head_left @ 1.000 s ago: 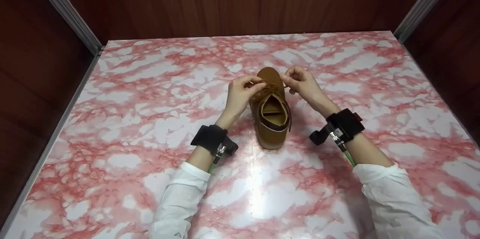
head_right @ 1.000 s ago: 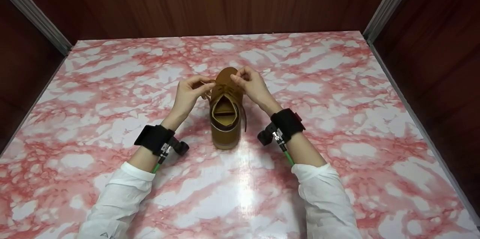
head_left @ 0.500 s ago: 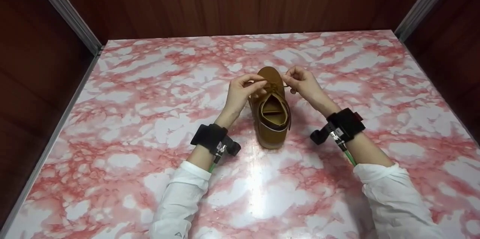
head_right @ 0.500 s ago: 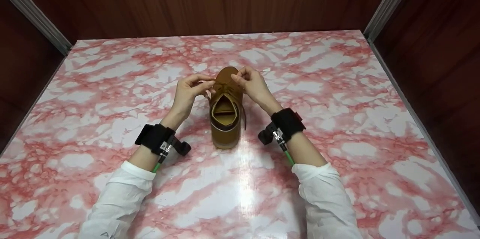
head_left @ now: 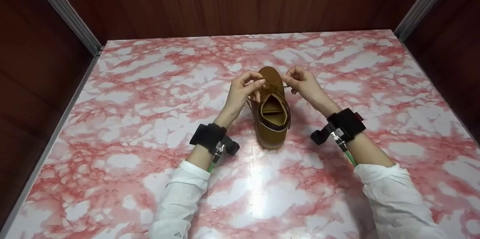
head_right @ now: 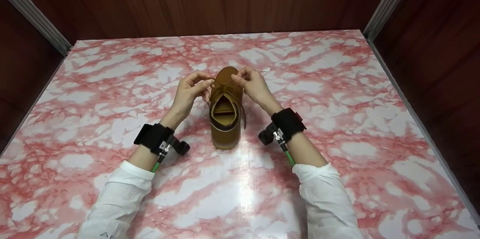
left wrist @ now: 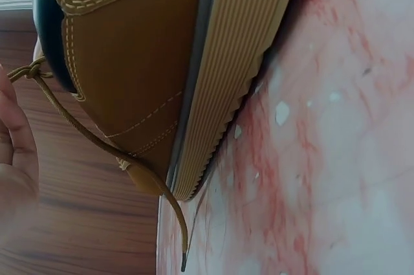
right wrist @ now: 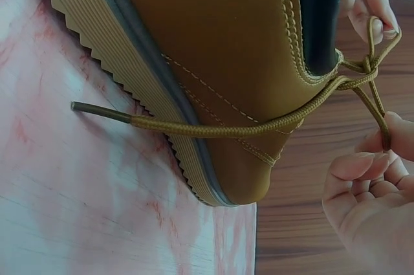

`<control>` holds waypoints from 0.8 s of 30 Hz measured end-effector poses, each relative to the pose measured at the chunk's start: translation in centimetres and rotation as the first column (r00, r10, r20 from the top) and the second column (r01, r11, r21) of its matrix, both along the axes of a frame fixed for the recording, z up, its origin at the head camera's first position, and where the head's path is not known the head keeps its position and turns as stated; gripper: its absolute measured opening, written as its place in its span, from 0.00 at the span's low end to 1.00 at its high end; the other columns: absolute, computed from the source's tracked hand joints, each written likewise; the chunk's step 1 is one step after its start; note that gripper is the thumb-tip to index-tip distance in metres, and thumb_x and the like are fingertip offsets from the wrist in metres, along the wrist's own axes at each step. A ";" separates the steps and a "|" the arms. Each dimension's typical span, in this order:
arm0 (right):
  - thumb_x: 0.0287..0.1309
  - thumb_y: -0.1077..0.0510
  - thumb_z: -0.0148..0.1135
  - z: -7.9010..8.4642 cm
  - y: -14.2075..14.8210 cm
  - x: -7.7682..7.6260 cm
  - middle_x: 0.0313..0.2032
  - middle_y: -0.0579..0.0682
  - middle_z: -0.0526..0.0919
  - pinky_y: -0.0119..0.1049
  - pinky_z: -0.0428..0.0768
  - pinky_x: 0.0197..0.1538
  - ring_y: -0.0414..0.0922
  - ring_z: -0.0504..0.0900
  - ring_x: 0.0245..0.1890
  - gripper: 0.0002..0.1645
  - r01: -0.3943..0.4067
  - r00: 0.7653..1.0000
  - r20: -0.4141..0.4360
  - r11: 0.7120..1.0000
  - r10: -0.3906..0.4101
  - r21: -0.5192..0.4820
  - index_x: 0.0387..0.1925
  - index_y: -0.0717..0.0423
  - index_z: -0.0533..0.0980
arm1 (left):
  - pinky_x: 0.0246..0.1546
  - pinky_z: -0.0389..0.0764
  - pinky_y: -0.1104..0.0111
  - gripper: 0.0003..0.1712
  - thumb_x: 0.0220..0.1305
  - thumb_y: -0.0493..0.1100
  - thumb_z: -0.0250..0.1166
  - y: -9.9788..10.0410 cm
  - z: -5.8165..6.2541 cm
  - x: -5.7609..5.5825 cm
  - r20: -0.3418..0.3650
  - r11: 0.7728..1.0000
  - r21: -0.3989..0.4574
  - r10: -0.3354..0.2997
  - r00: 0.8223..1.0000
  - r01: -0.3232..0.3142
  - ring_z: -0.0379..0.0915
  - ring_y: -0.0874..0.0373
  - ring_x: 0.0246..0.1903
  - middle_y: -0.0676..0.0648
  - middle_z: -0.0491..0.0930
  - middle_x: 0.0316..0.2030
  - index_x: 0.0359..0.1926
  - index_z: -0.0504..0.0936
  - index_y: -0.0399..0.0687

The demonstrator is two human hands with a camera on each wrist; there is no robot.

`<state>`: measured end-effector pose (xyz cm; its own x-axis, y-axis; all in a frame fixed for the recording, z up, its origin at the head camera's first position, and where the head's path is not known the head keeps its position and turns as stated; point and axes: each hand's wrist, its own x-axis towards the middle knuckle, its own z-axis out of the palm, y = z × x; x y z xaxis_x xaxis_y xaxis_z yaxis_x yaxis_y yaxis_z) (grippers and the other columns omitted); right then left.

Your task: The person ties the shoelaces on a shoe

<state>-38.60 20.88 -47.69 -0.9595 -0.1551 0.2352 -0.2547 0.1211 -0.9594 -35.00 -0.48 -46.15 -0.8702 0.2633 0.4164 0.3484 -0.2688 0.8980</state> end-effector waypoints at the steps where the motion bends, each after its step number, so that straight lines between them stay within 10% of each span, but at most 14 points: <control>1: 0.35 0.52 0.53 0.0 0.0 0.0 0.18 0.58 0.66 0.35 0.60 0.12 0.47 0.62 0.16 0.15 0.001 1.000 0.001 1.000 -0.001 0.000 0.24 0.60 0.65 | 0.02 0.57 0.59 0.12 0.42 0.43 0.54 -0.2 0.7 0.5 0.005 1.000 -0.006 -0.005 1.000 0.005 0.60 0.47 0.06 0.42 0.68 0.22 0.32 0.68 0.46; 8: 0.36 0.52 0.53 0.6 0.1 0.3 0.19 0.56 0.67 0.34 0.61 0.12 0.46 0.62 0.16 0.14 -0.015 1.000 0.014 0.999 0.015 0.029 0.24 0.58 0.65 | 0.01 0.54 0.62 0.09 0.43 0.39 0.53 -0.7 3.9 2.9 0.051 0.997 -0.063 0.036 0.998 -0.033 0.53 0.45 0.04 0.41 0.66 0.18 0.29 0.69 0.42; 16: 0.39 0.59 0.50 5.0 -0.7 3.3 0.26 0.65 0.66 0.36 0.61 0.13 0.50 0.62 0.17 0.10 -0.125 0.986 0.106 0.992 0.127 -0.029 0.24 0.63 0.63 | 0.02 0.53 0.63 0.10 0.41 0.42 0.55 -1.3 3.2 2.2 -0.003 0.994 -0.100 0.049 0.999 -0.049 0.50 0.47 0.06 0.43 0.66 0.19 0.29 0.71 0.44; 24: 0.40 0.59 0.50 3.8 0.0 2.4 0.27 0.62 0.68 0.38 0.60 0.12 0.49 0.62 0.17 0.07 -0.111 0.989 0.089 0.993 0.115 -0.043 0.23 0.60 0.64 | 0.02 0.52 0.73 0.08 0.42 0.41 0.54 -1.6 4.0 2.9 0.030 0.978 -0.179 0.109 0.994 -0.102 0.50 0.62 0.05 0.46 0.66 0.19 0.27 0.72 0.44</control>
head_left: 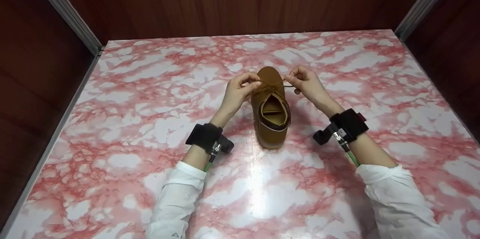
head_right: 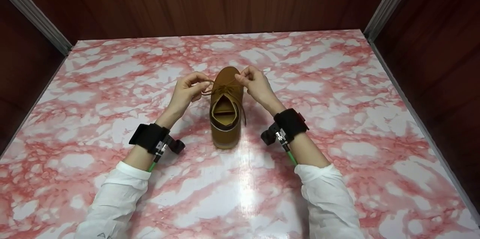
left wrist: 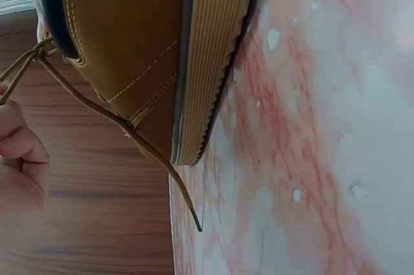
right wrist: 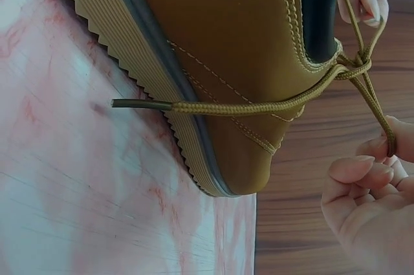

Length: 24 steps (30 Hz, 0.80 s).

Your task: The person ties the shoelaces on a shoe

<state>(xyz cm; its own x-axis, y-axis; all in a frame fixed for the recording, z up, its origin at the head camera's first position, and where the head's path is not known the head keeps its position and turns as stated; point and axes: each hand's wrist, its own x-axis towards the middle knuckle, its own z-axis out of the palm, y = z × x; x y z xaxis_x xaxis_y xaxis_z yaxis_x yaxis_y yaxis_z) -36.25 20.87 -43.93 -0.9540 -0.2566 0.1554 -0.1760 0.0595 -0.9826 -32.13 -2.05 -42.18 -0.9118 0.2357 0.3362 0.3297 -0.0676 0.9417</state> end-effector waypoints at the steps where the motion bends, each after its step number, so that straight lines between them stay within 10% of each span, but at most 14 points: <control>1: 0.40 0.58 0.50 -0.2 0.1 -0.2 0.28 0.62 0.68 0.38 0.61 0.13 0.49 0.63 0.17 0.09 0.001 1.000 -0.004 1.000 -0.001 0.008 0.23 0.61 0.64 | 0.02 0.52 0.74 0.07 0.42 0.41 0.55 -0.1 0.3 0.2 0.001 1.000 -0.005 0.006 1.000 -0.006 0.50 0.62 0.05 0.46 0.66 0.19 0.26 0.72 0.43; 8: 0.39 0.61 0.50 2.4 -1.0 2.0 0.27 0.60 0.69 0.36 0.60 0.13 0.48 0.64 0.19 0.08 0.005 1.000 0.028 1.000 -0.005 -0.003 0.22 0.62 0.63 | 0.03 0.55 0.72 0.10 0.39 0.42 0.56 -0.6 1.0 0.8 -0.049 0.996 -0.080 0.039 0.998 -0.043 0.54 0.60 0.07 0.47 0.67 0.18 0.26 0.72 0.42; 17: 0.40 0.63 0.49 8.0 -3.5 7.4 0.17 0.54 0.66 0.27 0.58 0.11 0.38 0.60 0.12 0.07 0.099 0.995 -0.027 0.995 -0.098 0.027 0.20 0.64 0.62 | 0.13 0.64 0.70 0.09 0.35 0.51 0.57 -0.9 -2.2 -1.9 -0.159 0.979 -0.182 0.063 0.985 -0.092 0.62 0.61 0.17 0.51 0.68 0.17 0.23 0.73 0.55; 24: 0.40 0.63 0.49 6.5 -2.5 6.0 0.16 0.55 0.65 0.30 0.60 0.12 0.42 0.61 0.13 0.07 0.091 0.996 -0.031 0.994 -0.089 0.053 0.20 0.63 0.62 | 0.13 0.63 0.70 0.10 0.35 0.54 0.56 -1.1 -3.3 -2.5 -0.167 0.965 -0.240 0.062 0.984 -0.102 0.62 0.62 0.17 0.52 0.68 0.16 0.22 0.73 0.57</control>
